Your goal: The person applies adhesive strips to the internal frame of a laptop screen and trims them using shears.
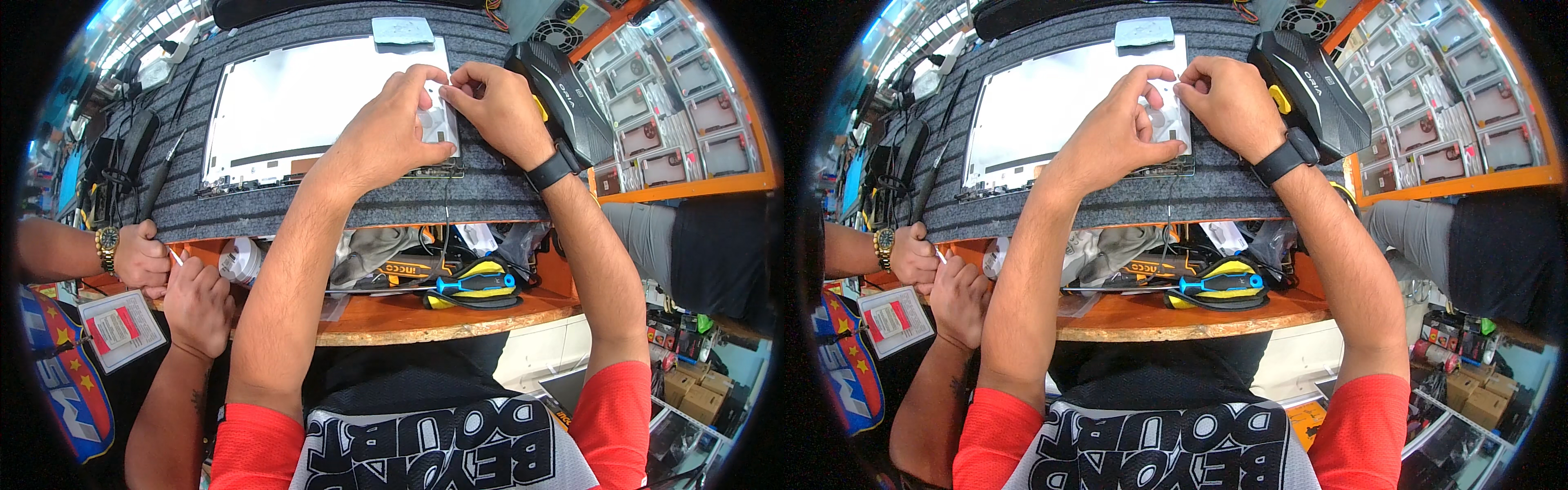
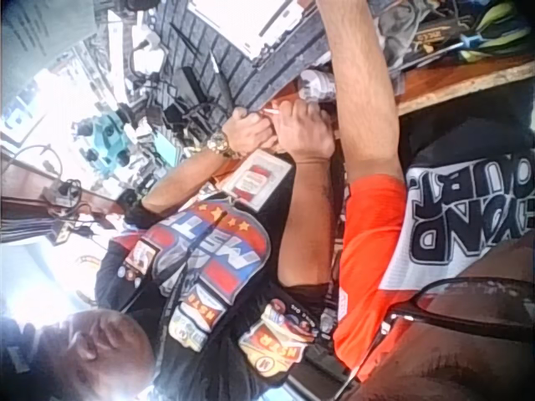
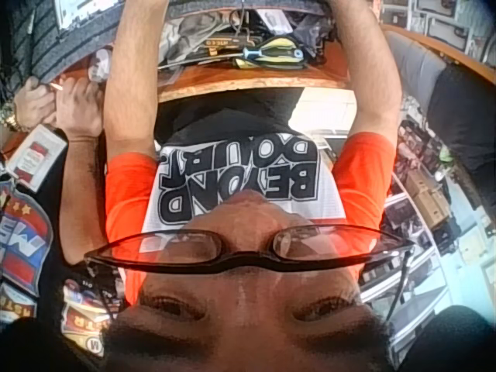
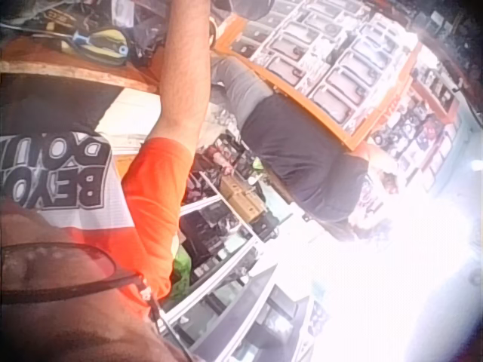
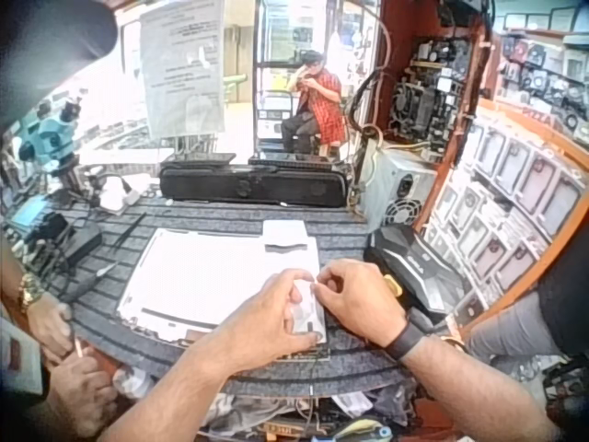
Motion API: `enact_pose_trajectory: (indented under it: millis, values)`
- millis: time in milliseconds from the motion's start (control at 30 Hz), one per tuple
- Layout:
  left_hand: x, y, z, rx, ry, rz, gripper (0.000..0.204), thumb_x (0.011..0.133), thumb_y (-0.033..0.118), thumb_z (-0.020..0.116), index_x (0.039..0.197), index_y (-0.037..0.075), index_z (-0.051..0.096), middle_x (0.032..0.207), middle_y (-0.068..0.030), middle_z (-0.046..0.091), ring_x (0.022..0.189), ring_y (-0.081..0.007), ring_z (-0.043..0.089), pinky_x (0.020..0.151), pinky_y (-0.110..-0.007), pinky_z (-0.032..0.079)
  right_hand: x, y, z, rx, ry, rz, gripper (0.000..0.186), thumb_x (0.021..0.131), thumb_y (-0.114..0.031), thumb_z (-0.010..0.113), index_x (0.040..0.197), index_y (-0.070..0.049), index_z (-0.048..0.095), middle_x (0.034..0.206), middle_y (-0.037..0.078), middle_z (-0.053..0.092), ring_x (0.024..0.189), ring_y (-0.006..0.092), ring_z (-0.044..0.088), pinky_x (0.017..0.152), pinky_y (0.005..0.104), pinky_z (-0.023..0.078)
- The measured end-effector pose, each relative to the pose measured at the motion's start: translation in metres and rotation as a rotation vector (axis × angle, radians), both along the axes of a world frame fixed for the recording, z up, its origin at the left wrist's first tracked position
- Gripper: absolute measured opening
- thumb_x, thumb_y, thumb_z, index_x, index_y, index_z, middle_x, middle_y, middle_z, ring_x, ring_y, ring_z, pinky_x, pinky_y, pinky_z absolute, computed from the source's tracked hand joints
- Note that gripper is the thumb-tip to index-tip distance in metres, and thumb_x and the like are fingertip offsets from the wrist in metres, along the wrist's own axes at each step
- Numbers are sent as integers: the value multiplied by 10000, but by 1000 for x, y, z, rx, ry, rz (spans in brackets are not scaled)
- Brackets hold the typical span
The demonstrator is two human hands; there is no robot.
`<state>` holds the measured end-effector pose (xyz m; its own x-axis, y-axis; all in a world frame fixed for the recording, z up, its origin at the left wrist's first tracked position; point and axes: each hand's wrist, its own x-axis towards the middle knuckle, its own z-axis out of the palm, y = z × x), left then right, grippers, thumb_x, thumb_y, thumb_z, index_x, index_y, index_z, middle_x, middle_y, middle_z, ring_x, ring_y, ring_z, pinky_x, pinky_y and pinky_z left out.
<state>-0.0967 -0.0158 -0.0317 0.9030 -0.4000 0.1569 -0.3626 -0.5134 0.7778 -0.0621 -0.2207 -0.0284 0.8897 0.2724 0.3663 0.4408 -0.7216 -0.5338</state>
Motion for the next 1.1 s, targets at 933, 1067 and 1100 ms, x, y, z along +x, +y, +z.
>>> enact_pose_trajectory:
  millis: [933,1067,1100]
  values:
    - [0,1,0,6,-17,-7,788,830,187,899,1508,131,503,1153,-57,580,683,-71,571,636,-259,479,10,-5,2,-7,104,14,268,877,-229,838,1030,-22,765,839,134,751,766,274,733,724,381,578]
    - [0,1,1,12,-14,-14,791,826,201,901,1508,140,506,1173,-60,576,693,-78,579,652,-268,486,26,-11,6,-20,220,26,371,829,-272,894,1087,-50,744,805,94,725,761,240,706,725,368,562]
    - [-1,1,1,9,-16,-11,793,824,206,903,1508,141,506,1173,-60,577,694,-79,581,656,-268,488,29,-12,8,-33,242,25,399,816,-281,908,1100,-57,738,798,84,719,764,229,701,727,362,557]
